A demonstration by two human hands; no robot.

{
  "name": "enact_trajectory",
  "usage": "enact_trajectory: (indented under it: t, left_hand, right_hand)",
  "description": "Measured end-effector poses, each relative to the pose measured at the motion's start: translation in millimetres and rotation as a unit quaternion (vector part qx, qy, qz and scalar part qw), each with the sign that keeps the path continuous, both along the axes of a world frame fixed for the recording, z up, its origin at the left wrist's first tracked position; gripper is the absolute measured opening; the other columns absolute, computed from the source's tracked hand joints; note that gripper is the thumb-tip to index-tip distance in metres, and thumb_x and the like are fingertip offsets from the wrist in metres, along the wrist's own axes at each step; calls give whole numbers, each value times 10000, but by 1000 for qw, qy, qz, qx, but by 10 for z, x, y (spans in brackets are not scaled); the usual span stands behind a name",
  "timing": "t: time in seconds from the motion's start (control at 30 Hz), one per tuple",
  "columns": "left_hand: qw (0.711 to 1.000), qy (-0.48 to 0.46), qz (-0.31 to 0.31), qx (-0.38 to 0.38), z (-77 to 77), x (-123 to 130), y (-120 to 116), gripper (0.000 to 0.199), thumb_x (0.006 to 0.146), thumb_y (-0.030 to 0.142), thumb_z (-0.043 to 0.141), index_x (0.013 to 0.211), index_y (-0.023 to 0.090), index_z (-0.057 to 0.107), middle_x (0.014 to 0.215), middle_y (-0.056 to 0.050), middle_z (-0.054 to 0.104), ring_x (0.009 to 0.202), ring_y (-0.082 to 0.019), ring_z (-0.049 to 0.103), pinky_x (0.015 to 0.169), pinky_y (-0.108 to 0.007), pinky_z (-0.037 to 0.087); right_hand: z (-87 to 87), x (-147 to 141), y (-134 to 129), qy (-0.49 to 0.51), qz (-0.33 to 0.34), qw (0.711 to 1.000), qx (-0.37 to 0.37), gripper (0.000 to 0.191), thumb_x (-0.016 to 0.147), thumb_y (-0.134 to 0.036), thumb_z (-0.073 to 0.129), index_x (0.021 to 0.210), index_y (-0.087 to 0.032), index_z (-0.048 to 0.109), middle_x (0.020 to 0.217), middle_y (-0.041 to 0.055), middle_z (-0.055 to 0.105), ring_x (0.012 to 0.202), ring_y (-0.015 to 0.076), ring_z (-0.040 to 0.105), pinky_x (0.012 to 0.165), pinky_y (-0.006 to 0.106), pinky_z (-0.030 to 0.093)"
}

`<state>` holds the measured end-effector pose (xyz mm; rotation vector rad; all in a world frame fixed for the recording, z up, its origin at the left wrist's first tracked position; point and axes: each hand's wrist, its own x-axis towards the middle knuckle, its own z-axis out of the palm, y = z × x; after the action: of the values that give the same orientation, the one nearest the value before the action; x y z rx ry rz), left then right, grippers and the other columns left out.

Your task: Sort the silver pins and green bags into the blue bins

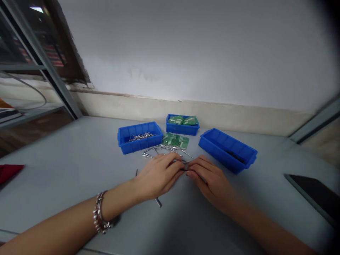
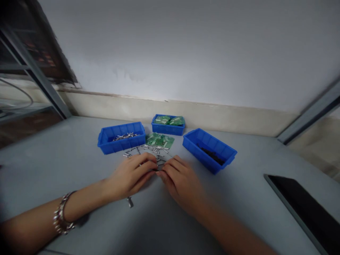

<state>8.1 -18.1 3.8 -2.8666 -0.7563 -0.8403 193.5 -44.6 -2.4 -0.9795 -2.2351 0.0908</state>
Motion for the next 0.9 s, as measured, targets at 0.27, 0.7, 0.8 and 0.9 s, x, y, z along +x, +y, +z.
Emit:
enact_trajectory:
  t: [0.27,0.7,0.8,0.9]
  left_hand:
    - [1000,0,0,-7,-8,-8,12,216,873,213,354,964,144,537,943,-81,528,778,-174,514,646,-304,462]
    - [1000,3,20,5,11,0,1,224,872,221,342,890,146,552,940,-77,537,743,-158,514,629,-293,458]
    - [1000,0,24,4,19,1,-7,231,875,225,335,877,145,552,936,-77,536,729,-154,512,626,-294,460]
    - [1000,5,29,-2,23,0,-16,231,878,236,331,892,147,544,925,-75,535,744,-161,519,632,-303,468]
  right_hand:
    - [9,6,-21,-1,-25,999,-20,139,859,-288,462,956,-195,497,876,39,581,858,187,514,750,350,437]
    - [-11,20,-12,19,-18,1000,9,91,845,-209,478,932,-212,500,856,31,579,840,185,526,751,350,441]
    - [-8,22,-7,21,-18,1000,12,80,850,-203,470,918,-205,513,849,30,574,830,176,517,745,340,439]
    - [-6,18,-4,14,-13,1000,7,82,858,-200,458,910,-201,523,848,32,570,820,170,510,739,332,439]
